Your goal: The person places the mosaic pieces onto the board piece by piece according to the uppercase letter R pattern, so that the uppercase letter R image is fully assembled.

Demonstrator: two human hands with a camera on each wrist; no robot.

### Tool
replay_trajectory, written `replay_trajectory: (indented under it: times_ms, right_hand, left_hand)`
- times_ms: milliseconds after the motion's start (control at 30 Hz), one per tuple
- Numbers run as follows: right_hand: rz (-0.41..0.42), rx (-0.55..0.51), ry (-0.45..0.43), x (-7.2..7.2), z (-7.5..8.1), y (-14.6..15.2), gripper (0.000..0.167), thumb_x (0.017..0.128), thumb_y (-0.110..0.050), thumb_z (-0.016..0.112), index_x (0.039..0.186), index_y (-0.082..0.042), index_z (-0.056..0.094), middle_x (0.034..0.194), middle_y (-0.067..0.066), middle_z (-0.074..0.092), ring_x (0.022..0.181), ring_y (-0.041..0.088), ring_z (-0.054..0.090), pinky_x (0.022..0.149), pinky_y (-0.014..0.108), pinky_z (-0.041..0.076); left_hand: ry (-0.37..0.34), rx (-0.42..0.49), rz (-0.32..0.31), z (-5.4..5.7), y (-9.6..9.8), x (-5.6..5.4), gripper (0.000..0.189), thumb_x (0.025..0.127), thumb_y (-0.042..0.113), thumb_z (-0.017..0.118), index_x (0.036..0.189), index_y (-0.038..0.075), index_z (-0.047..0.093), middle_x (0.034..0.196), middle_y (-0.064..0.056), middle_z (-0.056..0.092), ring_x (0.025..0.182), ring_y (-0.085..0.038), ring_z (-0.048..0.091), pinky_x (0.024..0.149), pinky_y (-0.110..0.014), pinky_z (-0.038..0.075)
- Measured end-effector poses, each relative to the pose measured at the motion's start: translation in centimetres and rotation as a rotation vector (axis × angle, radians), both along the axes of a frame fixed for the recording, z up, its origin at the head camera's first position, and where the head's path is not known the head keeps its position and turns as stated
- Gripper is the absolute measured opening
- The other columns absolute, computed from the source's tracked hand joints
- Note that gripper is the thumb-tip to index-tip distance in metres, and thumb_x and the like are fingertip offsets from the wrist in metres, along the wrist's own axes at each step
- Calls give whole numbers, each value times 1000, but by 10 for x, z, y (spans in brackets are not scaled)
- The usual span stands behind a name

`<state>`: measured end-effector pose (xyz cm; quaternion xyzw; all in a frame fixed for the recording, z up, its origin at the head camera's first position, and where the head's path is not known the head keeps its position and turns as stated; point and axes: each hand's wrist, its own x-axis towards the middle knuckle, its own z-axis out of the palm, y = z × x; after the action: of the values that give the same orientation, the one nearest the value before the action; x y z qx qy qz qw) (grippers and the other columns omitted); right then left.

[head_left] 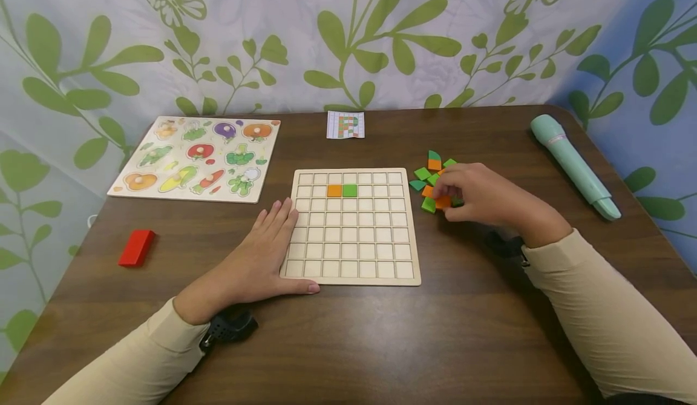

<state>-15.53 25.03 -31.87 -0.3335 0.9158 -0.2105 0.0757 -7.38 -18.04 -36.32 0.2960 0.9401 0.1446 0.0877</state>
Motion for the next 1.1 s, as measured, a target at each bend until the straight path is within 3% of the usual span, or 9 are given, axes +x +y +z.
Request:
replay_trajectory:
  times_ms: [367,733,1100]
  right_hand:
    - [129,-132,34,-25,-9,-49,15,88,0,79,99,-8,74,100,2,65,84,18,63,76,38,55]
    - [180,-120,-35,-39,-10,-95,17,89,1,78,104,-5,76,103,4,65,90,22,62,80,37,54]
    - [192,-99,-47,-43,-9,-105,18,90,1,83,105,-5,77,105,4,67,91,22,64,80,35,54]
  left_hand:
    - [15,15,-8,-3,-1,0,138,79,91,59,165,-7,15,173,-22,1,158,-38,1,125,-54,5]
    - [20,8,-12,-5,0,-1,138,79,92,58,165,-7,14,173,-22,1,158,-37,0,125,-54,5]
    - [18,-20,-3,-4,0,-2,139,79,94,56,165,-6,14,173,-21,0,159,-36,-1,125,-53,4]
